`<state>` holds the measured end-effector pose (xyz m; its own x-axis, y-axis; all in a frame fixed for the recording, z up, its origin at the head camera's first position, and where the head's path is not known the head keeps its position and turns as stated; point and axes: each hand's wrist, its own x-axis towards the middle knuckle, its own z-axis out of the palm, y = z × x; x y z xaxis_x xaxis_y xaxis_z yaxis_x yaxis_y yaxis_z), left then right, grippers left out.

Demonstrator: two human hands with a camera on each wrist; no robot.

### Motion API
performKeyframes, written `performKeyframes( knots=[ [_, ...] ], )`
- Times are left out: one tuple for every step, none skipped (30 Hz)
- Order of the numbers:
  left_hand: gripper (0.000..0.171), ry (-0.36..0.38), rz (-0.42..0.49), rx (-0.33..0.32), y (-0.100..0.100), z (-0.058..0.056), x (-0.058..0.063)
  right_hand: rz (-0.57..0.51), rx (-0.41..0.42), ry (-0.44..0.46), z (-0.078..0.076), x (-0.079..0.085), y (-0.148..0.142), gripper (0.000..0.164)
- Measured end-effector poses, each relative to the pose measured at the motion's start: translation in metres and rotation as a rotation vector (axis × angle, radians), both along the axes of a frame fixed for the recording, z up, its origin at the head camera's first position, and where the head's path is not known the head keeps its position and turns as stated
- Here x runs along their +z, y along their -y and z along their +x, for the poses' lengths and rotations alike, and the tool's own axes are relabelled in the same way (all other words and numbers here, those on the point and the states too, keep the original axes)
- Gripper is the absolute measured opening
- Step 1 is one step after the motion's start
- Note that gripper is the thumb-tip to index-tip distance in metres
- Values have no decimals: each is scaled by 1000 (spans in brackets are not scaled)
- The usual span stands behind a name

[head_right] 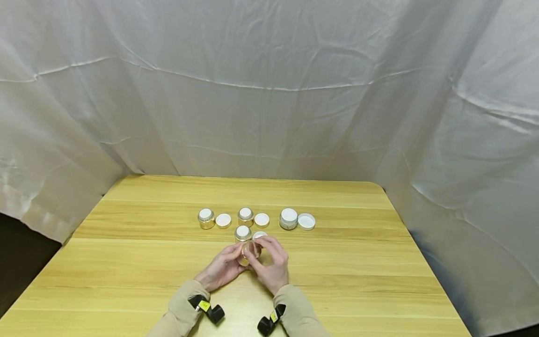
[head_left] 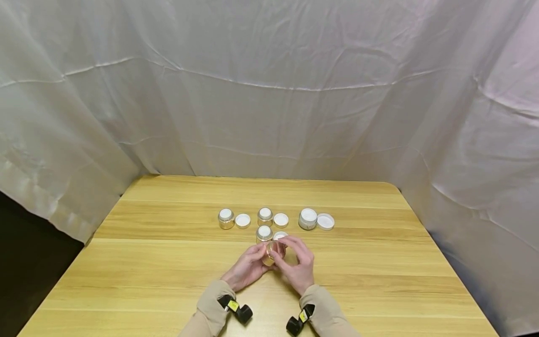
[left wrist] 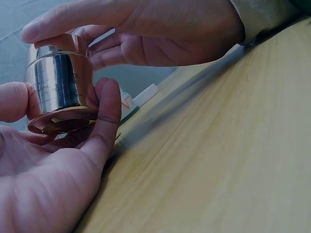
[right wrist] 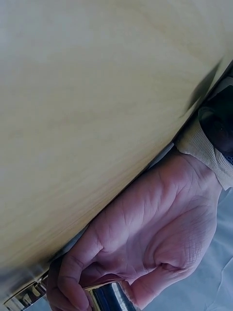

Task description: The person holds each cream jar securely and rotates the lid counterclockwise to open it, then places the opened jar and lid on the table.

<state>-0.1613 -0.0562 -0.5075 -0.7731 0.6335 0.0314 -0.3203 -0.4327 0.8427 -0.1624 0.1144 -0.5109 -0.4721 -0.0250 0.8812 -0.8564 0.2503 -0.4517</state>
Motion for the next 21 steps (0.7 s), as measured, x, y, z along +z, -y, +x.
performKeyframes(
  knots=[
    [61,6,3,0,0,0,0,7,15,3,-3,-5,-1,36],
    [62,11,8,2,0,1,1,12,31,11,-3,-6,-1,38],
    [62,14,15,3,0,0,1,15,44,8,-4,-7,-1,40],
    [62,17,20,5,0,0,0,19,59,4,-5,-8,-1,41],
    [62,18,21,7,1,0,0,23,73,-3,-5,-9,-1,42],
    [61,22,24,10,0,0,0,27,88,-8,-5,-10,-1,43],
    [60,26,24,12,0,0,0,29,102,-11,-5,-9,-1,43],
    [60,28,23,15,0,1,0,30,113,-14,-5,-9,-1,44],
    [59,30,23,16,0,0,-1,33,118,-17,-4,-8,-1,44],
    [58,33,20,18,-1,0,-1,35,124,-16,-4,-8,-1,44],
    [58,33,18,20,-1,1,-1,37,126,-14,-3,-8,-1,45],
    [57,35,18,22,-1,1,-1,38,124,-10,-3,-7,-1,45],
    [58,34,19,22,-1,0,-1,41,110,-7,-2,-6,0,45],
    [58,30,20,21,-1,0,-1,41,91,-1,-2,-7,0,46],
    [59,26,21,18,-1,0,-1,38,69,7,-1,-7,0,46],
    [60,21,20,16,-1,0,-1,30,46,17,-1,-7,0,45],
    [60,16,21,13,-1,0,-1,23,22,23,-1,-6,1,45],
    [61,9,21,7,-1,0,-1,15,0,30,-1,-6,1,44],
    [61,5,21,3,-1,-1,-1,9,-21,35,-1,-5,1,42],
    [61,2,20,-1,-1,-1,-1,3,-32,39,-1,-5,1,41],
    [61,2,18,-2,-1,-1,-1,1,-36,40,-1,-5,1,39]
  ],
)
